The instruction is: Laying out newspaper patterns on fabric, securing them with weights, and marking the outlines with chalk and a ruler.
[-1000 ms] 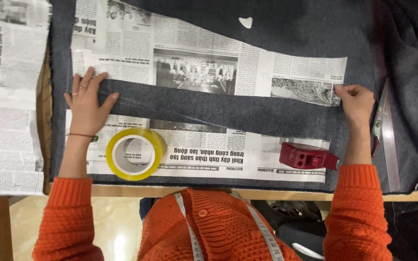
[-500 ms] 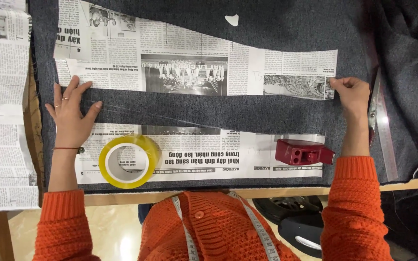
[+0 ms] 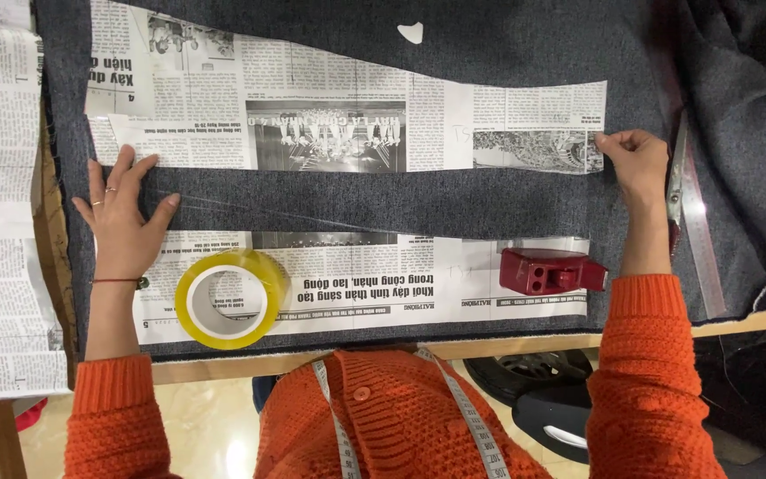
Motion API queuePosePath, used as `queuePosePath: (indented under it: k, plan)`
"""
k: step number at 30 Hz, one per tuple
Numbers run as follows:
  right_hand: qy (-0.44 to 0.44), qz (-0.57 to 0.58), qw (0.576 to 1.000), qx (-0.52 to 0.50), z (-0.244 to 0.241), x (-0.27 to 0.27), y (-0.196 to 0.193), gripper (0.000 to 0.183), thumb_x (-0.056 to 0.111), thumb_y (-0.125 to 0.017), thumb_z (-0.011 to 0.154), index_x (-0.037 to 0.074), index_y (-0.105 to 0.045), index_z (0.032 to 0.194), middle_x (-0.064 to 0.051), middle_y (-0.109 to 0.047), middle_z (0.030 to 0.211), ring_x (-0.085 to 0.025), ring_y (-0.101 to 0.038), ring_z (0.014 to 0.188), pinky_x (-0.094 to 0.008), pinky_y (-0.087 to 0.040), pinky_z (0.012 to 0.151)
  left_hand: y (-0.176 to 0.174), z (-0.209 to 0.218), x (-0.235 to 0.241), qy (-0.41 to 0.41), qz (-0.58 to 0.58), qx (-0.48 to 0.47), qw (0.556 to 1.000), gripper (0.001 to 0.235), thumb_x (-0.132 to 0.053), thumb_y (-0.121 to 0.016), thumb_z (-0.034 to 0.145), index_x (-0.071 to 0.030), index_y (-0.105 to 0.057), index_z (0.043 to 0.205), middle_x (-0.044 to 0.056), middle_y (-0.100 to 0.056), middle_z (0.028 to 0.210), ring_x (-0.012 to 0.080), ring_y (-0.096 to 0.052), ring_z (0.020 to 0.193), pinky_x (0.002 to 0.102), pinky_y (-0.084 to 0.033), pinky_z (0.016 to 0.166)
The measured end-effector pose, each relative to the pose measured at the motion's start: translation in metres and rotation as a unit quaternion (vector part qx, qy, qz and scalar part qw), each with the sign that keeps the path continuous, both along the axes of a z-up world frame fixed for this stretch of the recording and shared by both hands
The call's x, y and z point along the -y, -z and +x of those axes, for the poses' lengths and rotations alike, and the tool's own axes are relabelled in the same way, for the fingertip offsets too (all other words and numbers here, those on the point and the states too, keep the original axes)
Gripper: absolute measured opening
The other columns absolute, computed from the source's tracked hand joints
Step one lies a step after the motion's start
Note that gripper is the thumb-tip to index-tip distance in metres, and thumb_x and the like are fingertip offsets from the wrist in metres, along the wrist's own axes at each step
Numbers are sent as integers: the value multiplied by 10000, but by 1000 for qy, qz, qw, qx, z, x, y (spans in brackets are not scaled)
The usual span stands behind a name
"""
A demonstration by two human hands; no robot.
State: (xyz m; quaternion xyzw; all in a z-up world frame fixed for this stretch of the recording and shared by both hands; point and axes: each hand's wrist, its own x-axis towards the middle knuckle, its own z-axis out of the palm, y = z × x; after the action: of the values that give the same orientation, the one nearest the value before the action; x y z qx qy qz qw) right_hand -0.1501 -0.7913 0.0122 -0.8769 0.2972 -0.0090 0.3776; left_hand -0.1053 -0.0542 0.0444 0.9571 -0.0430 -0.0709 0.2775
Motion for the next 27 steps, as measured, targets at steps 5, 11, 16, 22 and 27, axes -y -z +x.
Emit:
queuePosePath:
  k: [5,11,16,22,27]
  plan:
    - [9,15,1000,11,0,-6,-5,167,239,-823,1015,158,-691,952,50,-672,914,-57,-601,879,-266,-500,824,6,0,-4,10,6,14,1000,524,-245,-635,1017,-187,-485,1517,95,-326,1690,477,-79,1545,883,-10,1039]
    - [-8,26,997,69,-19,-7,-15,316,250,-747,1020,133,-580,1261,19,-518,932,-81,-494,845,-265,-406,771,9,-2,-3,17,12,22,1000,541,-266,-646,1011,-164,-497,1521,151,-333,1693,500,-88,1542,881,-1,1032]
    - [-194,-60,978,42,-66,-89,-115,461,274,-682,1002,63,-554,1392,-109,-588,1260,-242,-544,1147,-380,-408,946,22,-2,-8,28,48,44,997,531,-284,-626,1046,-145,-504,1545,162,-336,1703,484,-108,1549,862,-28,1050]
    - [-302,-49,905,-294,-129,-136,-137,940,465,-804,785,322,-329,1583,-46,-295,1636,-375,-197,1500,-642,-162,1174,25,-2,-7,36,30,39,998,570,-249,-637,1029,-84,-502,1557,223,-342,1704,524,-96,1539,884,-23,1006]
    - [-351,-248,894,-125,-159,-128,-97,730,320,-842,780,140,-532,1416,-121,-556,1316,-357,-514,1225,-530,-336,1058,25,-4,-7,32,39,33,998,568,-234,-630,1046,-120,-469,1579,190,-290,1724,450,-53,1552,859,4,1054]
